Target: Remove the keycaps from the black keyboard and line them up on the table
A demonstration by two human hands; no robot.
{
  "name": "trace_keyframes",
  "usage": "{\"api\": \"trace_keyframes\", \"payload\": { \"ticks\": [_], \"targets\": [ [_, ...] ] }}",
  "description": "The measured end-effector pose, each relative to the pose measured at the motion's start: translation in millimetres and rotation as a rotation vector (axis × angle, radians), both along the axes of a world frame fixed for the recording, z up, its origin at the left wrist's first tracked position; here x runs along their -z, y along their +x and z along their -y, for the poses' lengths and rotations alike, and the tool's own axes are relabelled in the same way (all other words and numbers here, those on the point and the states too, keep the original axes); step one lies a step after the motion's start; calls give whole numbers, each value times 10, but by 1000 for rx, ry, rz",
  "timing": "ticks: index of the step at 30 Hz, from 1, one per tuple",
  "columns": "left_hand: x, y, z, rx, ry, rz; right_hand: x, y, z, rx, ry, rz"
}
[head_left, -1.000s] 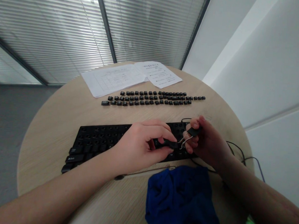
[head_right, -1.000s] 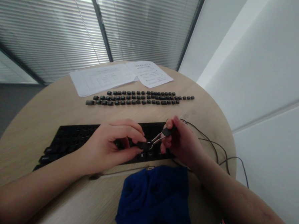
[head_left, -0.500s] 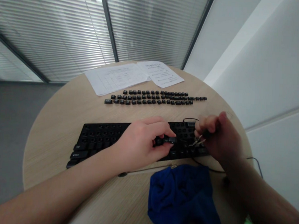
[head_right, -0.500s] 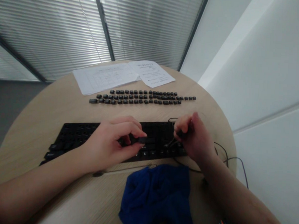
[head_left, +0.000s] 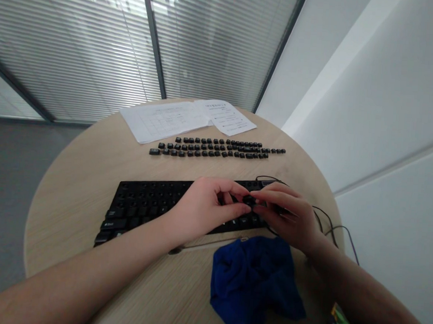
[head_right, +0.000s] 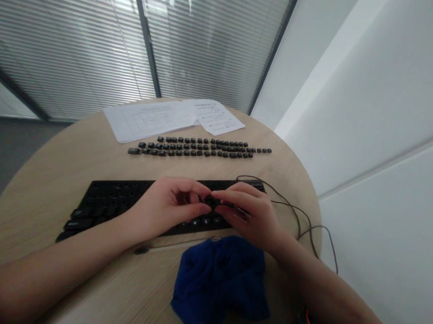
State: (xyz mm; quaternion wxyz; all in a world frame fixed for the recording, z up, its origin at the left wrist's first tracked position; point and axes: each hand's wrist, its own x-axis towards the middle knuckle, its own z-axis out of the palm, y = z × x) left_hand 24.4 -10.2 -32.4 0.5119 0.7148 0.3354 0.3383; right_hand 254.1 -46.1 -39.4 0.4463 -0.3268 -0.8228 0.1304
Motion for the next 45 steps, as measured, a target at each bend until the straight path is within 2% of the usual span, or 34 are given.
{"api": "trace_keyframes", "payload": {
  "ticks": [9, 20, 32, 37, 45],
  "targets": [
    [-94, 19, 142, -88, 388, -16, 10, -6, 71, 52, 17, -70],
    [-56, 41, 171, -89, 369, 64, 78, -54, 104, 77, -4, -171],
    [-59, 72, 187, -117, 405, -2, 81, -108, 138, 111, -84, -211],
    [-32, 43, 177, -109, 491, -15, 79, -123, 90, 130, -140, -256],
    [57, -9, 76, -110, 732, -28, 124, -188, 29, 27, -388, -397]
  ]
}}
